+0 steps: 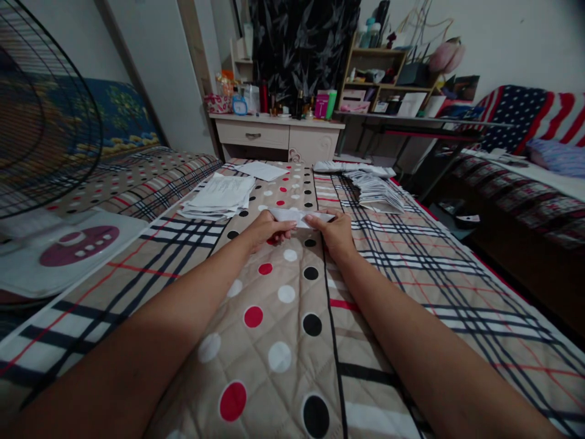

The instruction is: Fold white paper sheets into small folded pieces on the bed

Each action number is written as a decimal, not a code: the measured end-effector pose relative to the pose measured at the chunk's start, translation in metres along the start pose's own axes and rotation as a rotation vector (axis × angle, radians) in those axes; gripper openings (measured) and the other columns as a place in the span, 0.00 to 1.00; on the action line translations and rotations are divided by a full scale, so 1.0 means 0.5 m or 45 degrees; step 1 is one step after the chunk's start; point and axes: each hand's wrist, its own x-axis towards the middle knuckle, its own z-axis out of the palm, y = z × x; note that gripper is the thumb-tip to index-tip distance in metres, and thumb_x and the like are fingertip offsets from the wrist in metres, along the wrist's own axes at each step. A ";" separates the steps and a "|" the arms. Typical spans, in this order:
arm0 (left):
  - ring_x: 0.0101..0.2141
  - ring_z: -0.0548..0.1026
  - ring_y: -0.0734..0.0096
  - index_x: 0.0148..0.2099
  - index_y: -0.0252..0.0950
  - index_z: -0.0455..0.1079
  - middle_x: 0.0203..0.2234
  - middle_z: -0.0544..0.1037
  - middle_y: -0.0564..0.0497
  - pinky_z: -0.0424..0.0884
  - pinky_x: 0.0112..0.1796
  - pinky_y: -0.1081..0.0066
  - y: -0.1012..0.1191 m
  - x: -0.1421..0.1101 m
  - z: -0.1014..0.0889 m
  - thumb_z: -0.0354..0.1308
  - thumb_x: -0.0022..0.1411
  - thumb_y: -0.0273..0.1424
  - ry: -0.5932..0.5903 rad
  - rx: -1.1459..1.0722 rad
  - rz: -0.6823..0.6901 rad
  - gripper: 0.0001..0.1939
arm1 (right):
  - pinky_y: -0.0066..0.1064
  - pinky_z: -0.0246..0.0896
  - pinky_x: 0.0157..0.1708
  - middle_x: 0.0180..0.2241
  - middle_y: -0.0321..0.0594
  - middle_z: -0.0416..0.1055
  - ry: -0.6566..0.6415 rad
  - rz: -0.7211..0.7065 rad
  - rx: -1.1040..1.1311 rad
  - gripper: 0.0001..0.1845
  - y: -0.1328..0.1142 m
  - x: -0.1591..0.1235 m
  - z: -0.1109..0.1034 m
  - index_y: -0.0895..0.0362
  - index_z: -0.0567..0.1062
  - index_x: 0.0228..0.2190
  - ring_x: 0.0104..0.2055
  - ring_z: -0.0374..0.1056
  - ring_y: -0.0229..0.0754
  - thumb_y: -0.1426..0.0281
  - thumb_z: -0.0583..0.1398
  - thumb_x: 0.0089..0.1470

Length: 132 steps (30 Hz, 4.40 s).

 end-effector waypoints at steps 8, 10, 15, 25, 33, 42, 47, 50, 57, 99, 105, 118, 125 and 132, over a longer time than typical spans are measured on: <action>0.15 0.66 0.81 0.23 0.31 0.71 0.14 0.72 0.54 0.59 0.18 0.79 0.005 0.001 0.076 0.67 0.44 0.34 0.280 -0.304 0.167 0.12 | 0.27 0.50 0.20 0.16 0.30 0.63 -0.103 0.056 0.280 0.23 0.005 -0.023 0.047 0.57 0.68 0.19 0.19 0.55 0.32 0.52 0.69 0.39; 0.15 0.66 0.80 0.22 0.31 0.70 0.14 0.71 0.54 0.60 0.18 0.78 0.008 -0.002 0.087 0.67 0.44 0.34 0.240 -0.310 0.183 0.12 | 0.27 0.50 0.20 0.16 0.31 0.62 -0.111 0.046 0.336 0.24 0.008 -0.028 0.055 0.56 0.67 0.19 0.19 0.56 0.32 0.51 0.67 0.42; 0.15 0.64 0.81 0.22 0.31 0.70 0.13 0.70 0.54 0.57 0.18 0.78 0.013 -0.008 0.095 0.66 0.44 0.32 0.241 -0.371 0.135 0.10 | 0.27 0.45 0.18 0.14 0.29 0.58 -0.055 0.015 0.375 0.24 0.011 -0.023 0.056 0.56 0.65 0.17 0.17 0.51 0.31 0.52 0.66 0.45; 0.15 0.60 0.85 0.18 0.31 0.65 0.13 0.67 0.55 0.51 0.17 0.79 0.007 0.007 0.000 0.67 0.43 0.31 0.471 -0.464 0.102 0.14 | 0.24 0.44 0.14 0.12 0.25 0.53 0.251 0.100 0.414 0.28 0.022 0.044 -0.052 0.54 0.58 0.17 0.14 0.46 0.29 0.50 0.65 0.46; 0.13 0.60 0.82 0.22 0.32 0.69 0.12 0.67 0.55 0.49 0.15 0.77 0.004 -0.008 0.055 0.65 0.49 0.37 0.304 -0.110 0.112 0.14 | 0.26 0.49 0.19 0.16 0.28 0.63 -0.094 0.002 0.213 0.21 0.011 0.003 0.010 0.56 0.68 0.22 0.18 0.54 0.31 0.57 0.71 0.38; 0.13 0.61 0.82 0.24 0.33 0.68 0.13 0.68 0.57 0.55 0.16 0.78 0.007 -0.005 0.045 0.70 0.46 0.35 0.460 0.111 0.240 0.14 | 0.27 0.42 0.17 0.14 0.27 0.58 -0.174 0.070 0.287 0.18 0.007 0.000 -0.002 0.56 0.66 0.18 0.16 0.49 0.30 0.64 0.70 0.36; 0.10 0.60 0.80 0.19 0.32 0.69 0.10 0.67 0.52 0.51 0.13 0.76 0.000 -0.001 0.034 0.61 0.56 0.44 0.328 0.148 0.195 0.23 | 0.26 0.40 0.16 0.12 0.27 0.59 -0.179 0.078 0.253 0.17 0.010 0.001 -0.005 0.56 0.65 0.17 0.15 0.50 0.29 0.66 0.69 0.37; 0.10 0.61 0.79 0.18 0.31 0.69 0.09 0.67 0.50 0.52 0.13 0.76 0.000 0.000 0.031 0.57 0.58 0.48 0.302 0.080 0.189 0.27 | 0.25 0.40 0.14 0.12 0.30 0.61 -0.160 0.115 0.257 0.17 0.014 0.005 -0.004 0.57 0.67 0.16 0.14 0.51 0.29 0.62 0.67 0.41; 0.13 0.69 0.74 0.23 0.32 0.69 0.15 0.75 0.44 0.55 0.15 0.75 -0.007 0.009 0.028 0.48 0.58 0.60 0.319 -0.104 0.194 0.35 | 0.26 0.43 0.13 0.12 0.34 0.63 -0.168 0.161 0.242 0.27 0.014 0.008 0.000 0.56 0.66 0.16 0.12 0.52 0.31 0.46 0.60 0.49; 0.18 0.70 0.71 0.24 0.34 0.75 0.13 0.72 0.53 0.61 0.24 0.74 -0.014 0.015 0.012 0.55 0.64 0.36 0.510 0.533 0.326 0.18 | 0.31 0.56 0.30 0.34 0.41 0.79 -0.033 -0.265 -1.174 0.07 0.037 0.026 -0.042 0.51 0.82 0.33 0.35 0.71 0.46 0.66 0.64 0.50; 0.40 0.78 0.62 0.50 0.34 0.77 0.43 0.82 0.43 0.71 0.42 0.68 -0.010 0.004 0.023 0.60 0.60 0.35 0.269 0.537 0.472 0.17 | 0.34 0.50 0.30 0.37 0.46 0.77 -0.224 -0.584 -1.720 0.09 -0.008 0.004 -0.037 0.55 0.79 0.35 0.43 0.69 0.49 0.67 0.58 0.59; 0.40 0.79 0.63 0.57 0.36 0.72 0.38 0.83 0.45 0.72 0.43 0.66 -0.033 0.019 0.029 0.58 0.62 0.38 0.111 0.485 0.358 0.23 | 0.35 0.36 0.26 0.38 0.44 0.76 -0.105 -0.666 -2.209 0.13 0.030 0.137 -0.337 0.57 0.76 0.37 0.32 0.67 0.42 0.67 0.52 0.63; 0.41 0.80 0.62 0.55 0.33 0.73 0.40 0.82 0.45 0.74 0.43 0.63 -0.029 0.019 0.032 0.57 0.63 0.37 0.116 0.548 0.295 0.21 | 0.32 0.39 0.26 0.33 0.44 0.75 -0.003 -0.901 -2.216 0.13 0.057 0.197 -0.405 0.58 0.76 0.31 0.32 0.66 0.41 0.67 0.54 0.61; 0.40 0.80 0.65 0.54 0.36 0.74 0.40 0.83 0.47 0.75 0.41 0.65 -0.030 0.014 0.029 0.57 0.63 0.37 0.102 0.554 0.276 0.19 | 0.32 0.43 0.30 0.34 0.44 0.74 0.018 -0.901 -2.098 0.10 0.074 0.204 -0.429 0.57 0.76 0.32 0.33 0.64 0.42 0.66 0.57 0.59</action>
